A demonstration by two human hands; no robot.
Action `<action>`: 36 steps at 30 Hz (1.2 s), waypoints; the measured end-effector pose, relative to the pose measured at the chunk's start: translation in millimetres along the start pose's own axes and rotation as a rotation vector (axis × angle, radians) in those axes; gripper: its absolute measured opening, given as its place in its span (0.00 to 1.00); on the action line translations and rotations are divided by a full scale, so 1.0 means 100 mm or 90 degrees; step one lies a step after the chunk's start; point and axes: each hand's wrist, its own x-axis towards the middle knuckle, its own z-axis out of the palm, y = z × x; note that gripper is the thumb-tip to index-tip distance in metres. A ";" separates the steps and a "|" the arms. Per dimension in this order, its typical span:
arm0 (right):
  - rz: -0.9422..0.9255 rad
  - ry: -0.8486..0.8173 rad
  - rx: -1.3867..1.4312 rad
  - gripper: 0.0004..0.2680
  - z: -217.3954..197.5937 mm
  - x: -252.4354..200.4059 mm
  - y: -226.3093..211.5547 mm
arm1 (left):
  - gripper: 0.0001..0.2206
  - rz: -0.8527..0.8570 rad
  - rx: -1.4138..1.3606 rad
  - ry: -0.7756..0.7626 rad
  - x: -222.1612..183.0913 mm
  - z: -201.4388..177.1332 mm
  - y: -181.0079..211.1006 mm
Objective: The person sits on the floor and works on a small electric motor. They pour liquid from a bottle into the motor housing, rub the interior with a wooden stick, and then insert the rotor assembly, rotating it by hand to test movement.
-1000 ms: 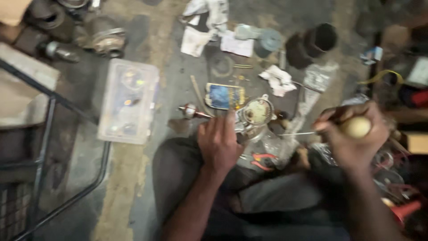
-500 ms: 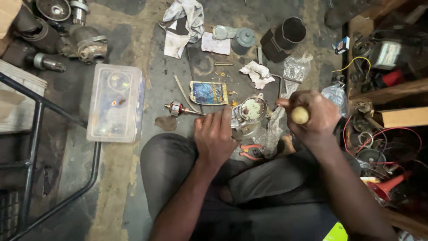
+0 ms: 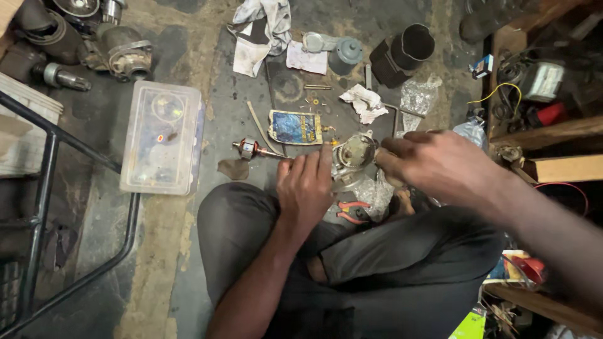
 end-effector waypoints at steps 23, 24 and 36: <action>-0.001 -0.108 0.038 0.09 0.27 -0.18 -0.12 | 0.17 0.075 -0.044 -0.014 0.04 -0.10 0.13; 0.011 -0.084 0.098 0.10 0.28 -0.16 -0.10 | 0.17 0.081 -0.044 -0.028 0.02 -0.09 0.15; 0.085 0.027 0.142 0.15 0.28 -0.28 -0.21 | 0.18 0.102 -0.031 -0.026 -0.03 0.03 0.17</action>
